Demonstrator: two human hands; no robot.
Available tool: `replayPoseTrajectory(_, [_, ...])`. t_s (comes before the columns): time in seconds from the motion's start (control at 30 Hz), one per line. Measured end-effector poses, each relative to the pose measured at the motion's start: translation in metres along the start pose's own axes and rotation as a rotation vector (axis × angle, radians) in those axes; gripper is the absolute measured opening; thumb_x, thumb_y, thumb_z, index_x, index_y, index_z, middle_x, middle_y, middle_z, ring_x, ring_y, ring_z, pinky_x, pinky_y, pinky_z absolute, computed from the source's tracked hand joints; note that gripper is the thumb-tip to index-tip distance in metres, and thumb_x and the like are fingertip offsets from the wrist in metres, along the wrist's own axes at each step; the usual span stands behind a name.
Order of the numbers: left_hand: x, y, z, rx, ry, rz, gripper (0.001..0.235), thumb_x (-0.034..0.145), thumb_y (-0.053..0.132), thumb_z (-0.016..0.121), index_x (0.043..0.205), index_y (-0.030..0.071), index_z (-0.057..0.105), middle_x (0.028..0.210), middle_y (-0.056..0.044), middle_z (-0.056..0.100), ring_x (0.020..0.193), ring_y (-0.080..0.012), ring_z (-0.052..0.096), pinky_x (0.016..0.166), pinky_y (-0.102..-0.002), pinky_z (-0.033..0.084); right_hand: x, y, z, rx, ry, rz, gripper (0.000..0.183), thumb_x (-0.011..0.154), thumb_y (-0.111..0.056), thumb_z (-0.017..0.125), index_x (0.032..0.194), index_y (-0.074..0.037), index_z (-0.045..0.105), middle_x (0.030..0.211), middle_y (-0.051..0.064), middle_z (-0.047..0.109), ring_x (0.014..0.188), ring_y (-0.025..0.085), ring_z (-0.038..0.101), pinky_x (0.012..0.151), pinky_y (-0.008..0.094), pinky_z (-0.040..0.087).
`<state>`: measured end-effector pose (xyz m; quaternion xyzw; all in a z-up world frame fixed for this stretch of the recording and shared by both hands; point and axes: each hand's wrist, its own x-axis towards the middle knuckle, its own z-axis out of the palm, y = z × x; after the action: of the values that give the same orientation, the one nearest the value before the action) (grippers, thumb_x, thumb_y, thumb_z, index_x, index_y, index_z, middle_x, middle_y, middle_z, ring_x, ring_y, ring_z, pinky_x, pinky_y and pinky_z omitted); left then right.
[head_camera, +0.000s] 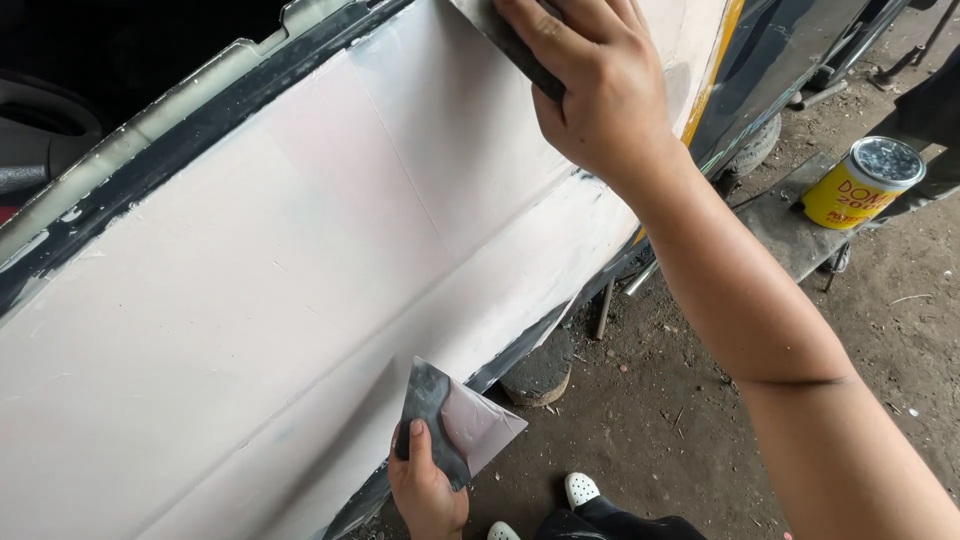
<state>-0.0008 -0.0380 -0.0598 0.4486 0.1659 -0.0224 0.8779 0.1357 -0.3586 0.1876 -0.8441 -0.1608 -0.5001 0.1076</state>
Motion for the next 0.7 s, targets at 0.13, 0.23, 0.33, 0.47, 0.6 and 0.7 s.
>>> replayPoseTrajectory(0.13, [0.002,0.0,0.005,-0.015,0.004,-0.007,0.034,0.099,0.016,0.056,0.121,-0.01,0.059,0.113,-0.021,0.069,0.101,-0.0294,0.071,0.09,-0.045,0.059,-0.022,0.016,0.021,-0.043,0.012,-0.042,0.054,0.093,0.007,0.065,0.145,-0.008,0.066,0.149,0.014,0.061,0.138,0.036,0.056,0.118,0.048,0.049])
replayPoseTrajectory(0.23, [0.001,-0.004,0.002,-0.014,0.003,-0.019,0.033,0.1,0.016,0.056,0.122,-0.009,0.058,0.114,-0.02,0.069,0.101,-0.0289,0.07,0.089,-0.046,0.059,-0.037,0.01,0.013,-0.163,-0.021,-0.132,0.052,0.088,0.003,0.068,0.138,-0.007,0.066,0.145,0.017,0.062,0.137,0.04,0.055,0.114,0.049,0.047])
replayPoseTrajectory(0.33, [0.001,-0.007,0.002,0.019,0.002,-0.026,0.033,0.101,0.016,0.055,0.122,-0.009,0.059,0.114,-0.02,0.069,0.101,-0.0289,0.07,0.089,-0.046,0.058,-0.036,0.01,0.0,-0.205,-0.046,-0.144,0.049,0.093,0.0,0.071,0.139,-0.014,0.068,0.142,0.012,0.065,0.135,0.036,0.059,0.114,0.048,0.047])
replayPoseTrajectory(0.47, [0.0,-0.008,0.008,0.001,-0.061,-0.045,0.035,0.101,0.017,0.055,0.123,-0.01,0.06,0.115,-0.019,0.069,0.103,-0.0281,0.069,0.091,-0.045,0.057,-0.008,0.017,-0.002,-0.039,-0.162,0.038,0.051,0.094,0.004,0.064,0.142,-0.011,0.067,0.132,0.014,0.066,0.12,0.037,0.061,0.107,0.048,0.05])
replayPoseTrajectory(0.6, [0.001,-0.012,0.008,0.011,-0.032,-0.072,0.034,0.1,0.019,0.056,0.122,-0.008,0.06,0.114,-0.019,0.07,0.103,-0.0287,0.069,0.092,-0.046,0.057,-0.025,0.01,0.0,-0.083,-0.112,-0.079,0.048,0.093,0.006,0.066,0.138,-0.008,0.067,0.14,0.012,0.064,0.136,0.034,0.057,0.117,0.049,0.047])
replayPoseTrajectory(0.7, [0.004,-0.014,0.006,0.017,-0.03,-0.079,0.033,0.1,0.019,0.057,0.12,-0.007,0.059,0.113,-0.019,0.069,0.103,-0.0293,0.069,0.092,-0.046,0.057,-0.072,0.002,0.018,-0.097,-0.141,-0.025,0.052,0.092,0.001,0.068,0.142,-0.011,0.068,0.147,0.014,0.061,0.143,0.035,0.05,0.117,0.05,0.044])
